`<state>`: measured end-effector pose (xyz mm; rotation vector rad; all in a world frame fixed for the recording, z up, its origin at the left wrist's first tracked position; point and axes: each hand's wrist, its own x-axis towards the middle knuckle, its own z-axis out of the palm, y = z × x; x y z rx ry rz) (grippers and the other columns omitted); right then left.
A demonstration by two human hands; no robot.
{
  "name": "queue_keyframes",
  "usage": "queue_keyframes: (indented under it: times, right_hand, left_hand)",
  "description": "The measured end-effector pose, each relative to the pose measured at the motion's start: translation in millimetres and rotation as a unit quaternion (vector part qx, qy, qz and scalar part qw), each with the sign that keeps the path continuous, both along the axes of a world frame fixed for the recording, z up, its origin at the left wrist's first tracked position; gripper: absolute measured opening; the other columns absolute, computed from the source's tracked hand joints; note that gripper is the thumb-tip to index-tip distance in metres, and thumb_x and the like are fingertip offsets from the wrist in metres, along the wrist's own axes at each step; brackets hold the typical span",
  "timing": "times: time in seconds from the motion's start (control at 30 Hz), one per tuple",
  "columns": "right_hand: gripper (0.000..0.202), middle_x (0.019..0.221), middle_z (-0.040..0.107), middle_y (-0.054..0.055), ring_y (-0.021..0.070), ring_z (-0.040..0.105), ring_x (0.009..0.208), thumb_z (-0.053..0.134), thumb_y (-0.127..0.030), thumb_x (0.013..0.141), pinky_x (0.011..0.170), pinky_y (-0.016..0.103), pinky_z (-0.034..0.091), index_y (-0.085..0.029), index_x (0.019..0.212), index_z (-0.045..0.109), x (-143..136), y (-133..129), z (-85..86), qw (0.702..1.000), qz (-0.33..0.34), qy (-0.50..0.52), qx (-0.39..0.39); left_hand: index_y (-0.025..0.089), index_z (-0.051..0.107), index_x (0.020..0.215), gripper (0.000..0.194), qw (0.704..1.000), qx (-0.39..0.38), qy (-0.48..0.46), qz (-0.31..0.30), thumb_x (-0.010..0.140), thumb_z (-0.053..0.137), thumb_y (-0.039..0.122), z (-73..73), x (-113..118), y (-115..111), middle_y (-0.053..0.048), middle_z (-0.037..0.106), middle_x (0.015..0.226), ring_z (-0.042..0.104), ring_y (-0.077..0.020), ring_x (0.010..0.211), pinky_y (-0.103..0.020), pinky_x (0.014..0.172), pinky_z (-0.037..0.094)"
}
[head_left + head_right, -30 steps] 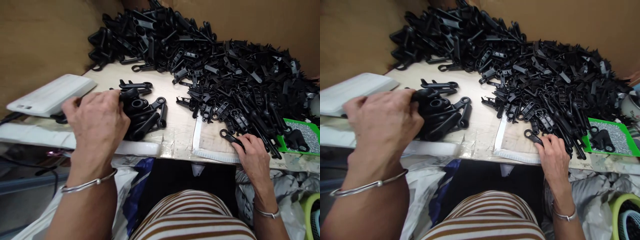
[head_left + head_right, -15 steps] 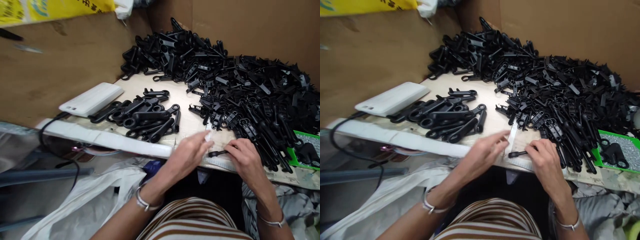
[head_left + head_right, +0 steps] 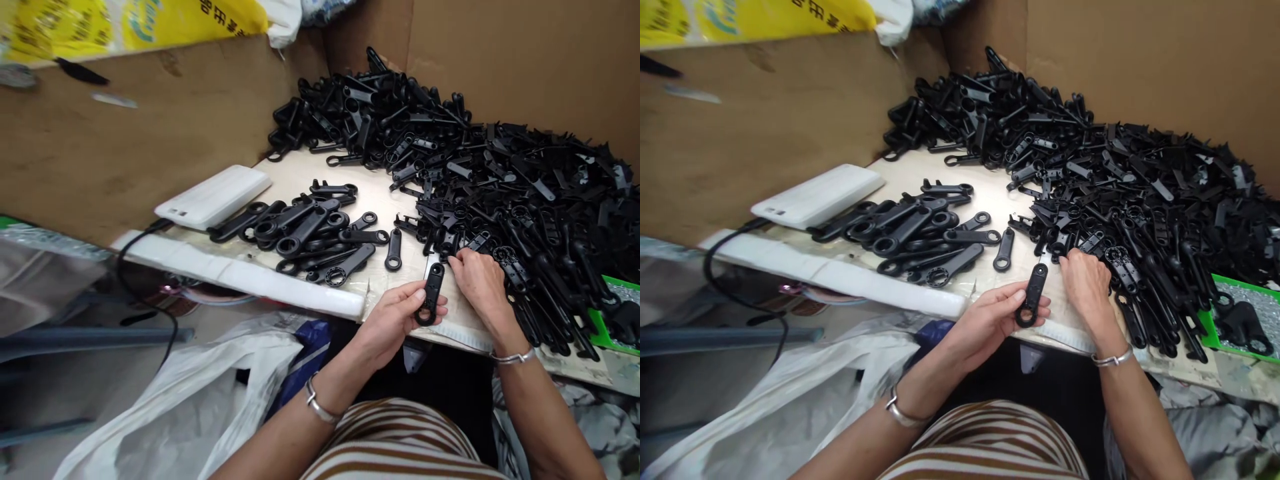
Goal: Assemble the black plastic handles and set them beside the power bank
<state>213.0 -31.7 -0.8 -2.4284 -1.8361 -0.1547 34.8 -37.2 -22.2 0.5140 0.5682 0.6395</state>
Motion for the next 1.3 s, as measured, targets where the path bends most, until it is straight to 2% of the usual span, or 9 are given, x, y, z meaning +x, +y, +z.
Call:
queue_keyframes:
  times: [0.1, 0.2, 0.4, 0.47, 0.53, 0.67, 0.87, 1.07, 1.3]
  right_hand:
    - [0.029, 0.071, 0.071, 0.009, 0.0224, 0.065, 0.065, 0.048, -0.034, 0.091, 0.059, 0.031, 0.042, -0.020, 0.081, 0.072, 12.5, -10.3, 5.5, 0.999, -0.011, 0.043, 0.019]
    - [0.025, 0.078, 0.072, 0.006, 0.0212, 0.065, 0.068, 0.056, -0.039, 0.086, 0.063, 0.032, 0.045, -0.020, 0.084, 0.072, 28.1, -31.7, 11.2, 0.979, -0.020, 0.195, 0.062]
    - [0.035, 0.056, 0.062, 0.000, 0.0159, 0.059, 0.052, 0.069, -0.047, 0.079, 0.054, 0.030, 0.051, -0.015, 0.093, 0.070, 23.0, -76.3, 11.4, 0.835, -0.026, 0.543, 0.079]
    - [0.033, 0.061, 0.064, 0.001, 0.0158, 0.060, 0.053, 0.069, -0.044, 0.081, 0.056, 0.030, 0.053, -0.017, 0.098, 0.070, 19.5, -85.6, 11.4, 0.848, -0.020, 0.519, 0.103]
    - [0.027, 0.076, 0.069, 0.004, 0.0170, 0.064, 0.062, 0.065, -0.040, 0.085, 0.062, 0.032, 0.055, -0.020, 0.101, 0.071, 18.9, -91.7, 14.2, 0.893, 0.013, 0.432, 0.123]
    - [0.021, 0.096, 0.067, 0.006, 0.0183, 0.064, 0.083, 0.052, -0.027, 0.095, 0.075, 0.031, 0.052, -0.026, 0.104, 0.071, 17.3, -93.9, 30.6, 0.944, 0.185, 0.254, 0.102]
    - [0.028, 0.094, 0.064, 0.006, 0.0157, 0.062, 0.082, 0.044, -0.021, 0.098, 0.071, 0.026, 0.050, -0.027, 0.113, 0.068, 6.6, -73.8, 57.4, 0.923, 0.332, 0.188, 0.041]
    - [0.024, 0.096, 0.069, 0.006, 0.0177, 0.065, 0.082, 0.053, -0.027, 0.095, 0.075, 0.028, 0.052, -0.023, 0.115, 0.065, 16.4, -56.0, 58.6, 0.927, 0.320, 0.192, 0.040]
    - [0.025, 0.097, 0.072, 0.005, 0.0177, 0.068, 0.080, 0.051, -0.031, 0.096, 0.074, 0.027, 0.054, -0.022, 0.115, 0.065, 29.1, -50.3, 59.0, 0.921, 0.335, 0.197, -0.027]
  left_hand:
    - [0.010, 0.068, 0.100, 0.034, 1.000, -0.018, -0.011, 0.002, 0.075, 0.077, 0.031, -0.9, -1.2, -0.1, -0.013, 0.072, 0.095, 0.068, -0.0200, 0.082, -0.035, 0.081, 0.052]
    - [0.010, 0.068, 0.100, 0.034, 1.000, -0.019, -0.017, 0.003, 0.075, 0.077, 0.030, -2.1, -0.3, -0.1, -0.014, 0.072, 0.097, 0.069, -0.0216, 0.085, -0.036, 0.083, 0.051]
    - [0.011, 0.070, 0.101, 0.029, 1.000, 0.000, -0.030, 0.006, 0.077, 0.074, 0.025, -1.4, 8.4, -1.9, -0.012, 0.073, 0.095, 0.068, -0.0184, 0.084, -0.030, 0.079, 0.051]
    - [0.011, 0.070, 0.103, 0.029, 1.000, 0.005, -0.030, 0.005, 0.077, 0.074, 0.024, -1.3, 10.4, -2.6, -0.012, 0.073, 0.095, 0.068, -0.0185, 0.084, -0.030, 0.079, 0.051]
    - [0.012, 0.069, 0.107, 0.032, 1.000, 0.005, -0.025, 0.006, 0.078, 0.073, 0.023, -1.7, 11.2, -2.9, -0.013, 0.073, 0.096, 0.068, -0.0188, 0.084, -0.032, 0.080, 0.051]
    - [0.012, 0.070, 0.105, 0.032, 1.000, 0.010, -0.024, 0.001, 0.076, 0.074, 0.026, -2.8, 11.1, -3.1, -0.013, 0.073, 0.096, 0.067, -0.0194, 0.083, -0.032, 0.079, 0.052]
    - [0.013, 0.072, 0.104, 0.034, 0.996, 0.039, -0.016, -0.075, 0.076, 0.074, 0.034, 1.2, 8.8, -6.1, -0.010, 0.072, 0.090, 0.063, -0.0154, 0.075, -0.028, 0.075, 0.049]
    - [0.015, 0.073, 0.102, 0.034, 0.992, 0.052, 0.008, -0.115, 0.071, 0.075, 0.027, 0.8, 3.3, -7.6, -0.008, 0.071, 0.086, 0.062, -0.0146, 0.074, -0.027, 0.074, 0.046]
    - [0.015, 0.071, 0.111, 0.047, 0.985, 0.085, -0.018, -0.150, 0.074, 0.076, 0.043, -11.0, -1.9, -0.6, -0.008, 0.071, 0.090, 0.061, -0.0128, 0.070, -0.027, 0.070, 0.046]
